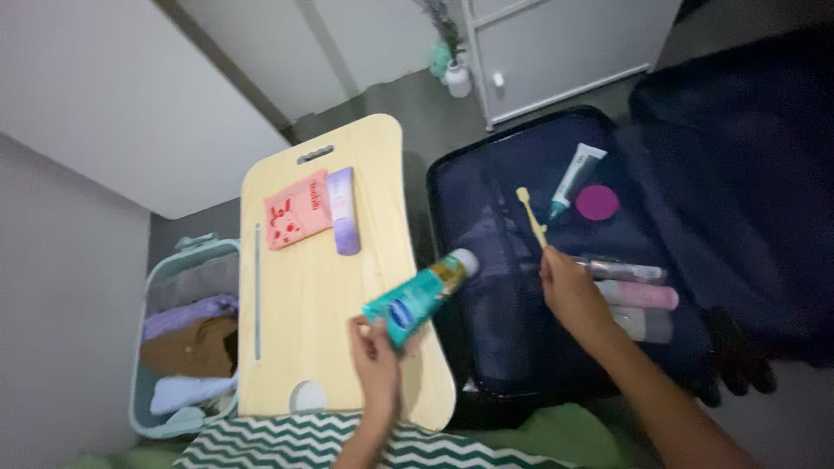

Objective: The person transfers folded clothes and toiletries from a suitcase onto a wooden board and into a laundry basket. They handle items one at a time, including shirts, pants, and bottles, moving them between the suitcase, the board, and the basket.

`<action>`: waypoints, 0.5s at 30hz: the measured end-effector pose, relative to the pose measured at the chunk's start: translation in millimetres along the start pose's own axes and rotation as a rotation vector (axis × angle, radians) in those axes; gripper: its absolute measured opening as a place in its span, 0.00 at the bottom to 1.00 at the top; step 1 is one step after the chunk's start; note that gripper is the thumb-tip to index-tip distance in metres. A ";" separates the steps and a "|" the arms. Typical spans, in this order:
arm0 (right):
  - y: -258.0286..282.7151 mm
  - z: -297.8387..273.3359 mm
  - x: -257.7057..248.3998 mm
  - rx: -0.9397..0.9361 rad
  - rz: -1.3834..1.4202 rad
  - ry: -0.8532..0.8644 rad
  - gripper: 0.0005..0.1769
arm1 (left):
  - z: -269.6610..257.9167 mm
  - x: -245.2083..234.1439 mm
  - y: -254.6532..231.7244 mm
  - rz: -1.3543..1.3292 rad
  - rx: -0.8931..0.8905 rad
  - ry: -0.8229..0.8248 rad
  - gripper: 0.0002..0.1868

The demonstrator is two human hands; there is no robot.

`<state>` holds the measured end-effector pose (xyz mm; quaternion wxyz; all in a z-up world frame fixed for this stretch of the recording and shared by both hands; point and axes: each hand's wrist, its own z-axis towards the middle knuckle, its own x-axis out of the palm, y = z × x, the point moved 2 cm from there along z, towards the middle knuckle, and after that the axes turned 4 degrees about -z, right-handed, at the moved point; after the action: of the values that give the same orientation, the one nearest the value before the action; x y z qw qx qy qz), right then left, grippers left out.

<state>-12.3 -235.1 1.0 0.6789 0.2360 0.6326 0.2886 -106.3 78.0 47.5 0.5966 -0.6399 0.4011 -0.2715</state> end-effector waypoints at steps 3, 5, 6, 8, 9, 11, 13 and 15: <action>-7.3 -1.7 3.9 -0.041 0.040 -0.015 0.04 | 47.6 -53.1 -28.3 0.214 0.316 -0.101 0.07; -10.7 -0.9 7.0 -0.074 0.000 -0.031 0.04 | 82.7 -81.7 -51.2 0.284 0.462 -0.161 0.07; -11.9 -1.2 8.4 -0.093 -0.010 -0.056 0.04 | 98.6 -95.4 -62.8 0.321 0.588 -0.174 0.07; -12.6 -0.2 9.8 -0.136 -0.027 -0.109 0.03 | 133.3 -116.4 -81.9 0.505 0.770 -0.298 0.08; -14.1 0.7 11.1 -0.080 -0.052 -0.040 0.03 | 154.3 -123.3 -84.3 0.364 0.621 -0.285 0.09; -16.1 2.6 12.1 0.030 -0.102 0.095 0.04 | 184.1 -140.5 -85.6 0.317 0.576 -0.315 0.10; -15.3 4.0 9.8 0.064 -0.118 0.122 0.06 | 213.0 -151.2 -82.2 0.510 0.767 -0.401 0.09; -14.6 5.8 11.4 0.092 -0.116 0.144 0.07 | 249.8 -165.6 -61.5 0.179 0.435 -0.357 0.08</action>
<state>-4.8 -237.5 -16.7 0.6358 0.2085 0.7048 0.2358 23.8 350.9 94.4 0.8024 -0.4966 0.2772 -0.1806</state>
